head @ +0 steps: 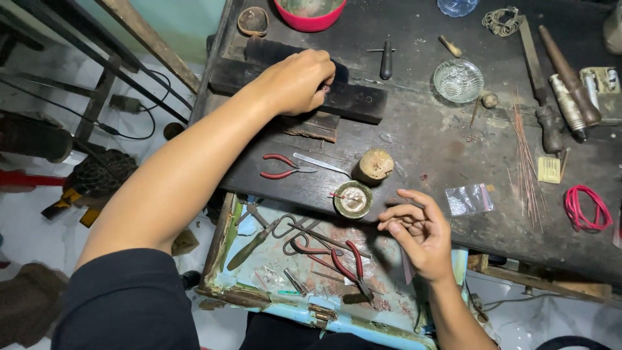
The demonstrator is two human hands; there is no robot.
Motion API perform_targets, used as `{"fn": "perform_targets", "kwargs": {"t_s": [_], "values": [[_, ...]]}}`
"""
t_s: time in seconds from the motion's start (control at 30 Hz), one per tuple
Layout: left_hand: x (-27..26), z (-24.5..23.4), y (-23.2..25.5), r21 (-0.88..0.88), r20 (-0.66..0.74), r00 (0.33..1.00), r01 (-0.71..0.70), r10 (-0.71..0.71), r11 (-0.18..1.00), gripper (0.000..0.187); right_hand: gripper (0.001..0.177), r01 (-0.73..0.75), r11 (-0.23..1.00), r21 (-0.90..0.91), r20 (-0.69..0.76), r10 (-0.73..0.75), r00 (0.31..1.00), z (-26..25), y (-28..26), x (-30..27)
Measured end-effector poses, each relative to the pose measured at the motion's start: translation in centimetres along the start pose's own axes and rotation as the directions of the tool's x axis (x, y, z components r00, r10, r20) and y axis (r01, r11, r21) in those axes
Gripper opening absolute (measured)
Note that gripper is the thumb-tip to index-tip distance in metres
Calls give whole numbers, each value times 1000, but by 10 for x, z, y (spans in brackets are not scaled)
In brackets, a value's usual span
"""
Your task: A person is crafting jewelry at a workbench, using pliers to adjust a small filigree bead, applying flux, and using a torch to solder it.
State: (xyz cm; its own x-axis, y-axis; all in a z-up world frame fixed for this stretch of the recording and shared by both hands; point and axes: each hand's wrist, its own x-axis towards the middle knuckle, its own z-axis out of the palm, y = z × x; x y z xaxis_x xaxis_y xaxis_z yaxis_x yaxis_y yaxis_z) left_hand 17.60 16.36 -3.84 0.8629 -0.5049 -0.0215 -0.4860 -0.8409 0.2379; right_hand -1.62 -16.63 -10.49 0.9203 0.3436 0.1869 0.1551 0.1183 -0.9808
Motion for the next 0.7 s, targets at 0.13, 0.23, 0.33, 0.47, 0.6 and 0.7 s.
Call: {"fn": "perform_targets", "kwargs": {"t_s": [0.13,0.23,0.33,0.47,0.6,0.7], "values": [[1,1,0,14,9,1000,8,-8,1000,6,49,5,1000,4,9,-5,1000,0,0,1],[1,0,1,15,24,1000,19,-20,1000,6,49,1,1000,12,11,-1,1000,0,-1,1],[-1,-2,3,-2,36,999,36,-36,999,9,49,-1,1000,8,8,1,1000,0,0,1],[0,1,0,-14,35,999,39,-38,999,14,49,7,1000,0,16,-7,1000,0,0,1],[-11,-1,0,9,-82,996,-36,36,999,27,50,10,1000,2,21,-10,1000,1,1,0],[-45,-4,17,8,-298,947,-121,117,993,28,42,60,997,-41,43,-58,997,0,5,-2]]}}
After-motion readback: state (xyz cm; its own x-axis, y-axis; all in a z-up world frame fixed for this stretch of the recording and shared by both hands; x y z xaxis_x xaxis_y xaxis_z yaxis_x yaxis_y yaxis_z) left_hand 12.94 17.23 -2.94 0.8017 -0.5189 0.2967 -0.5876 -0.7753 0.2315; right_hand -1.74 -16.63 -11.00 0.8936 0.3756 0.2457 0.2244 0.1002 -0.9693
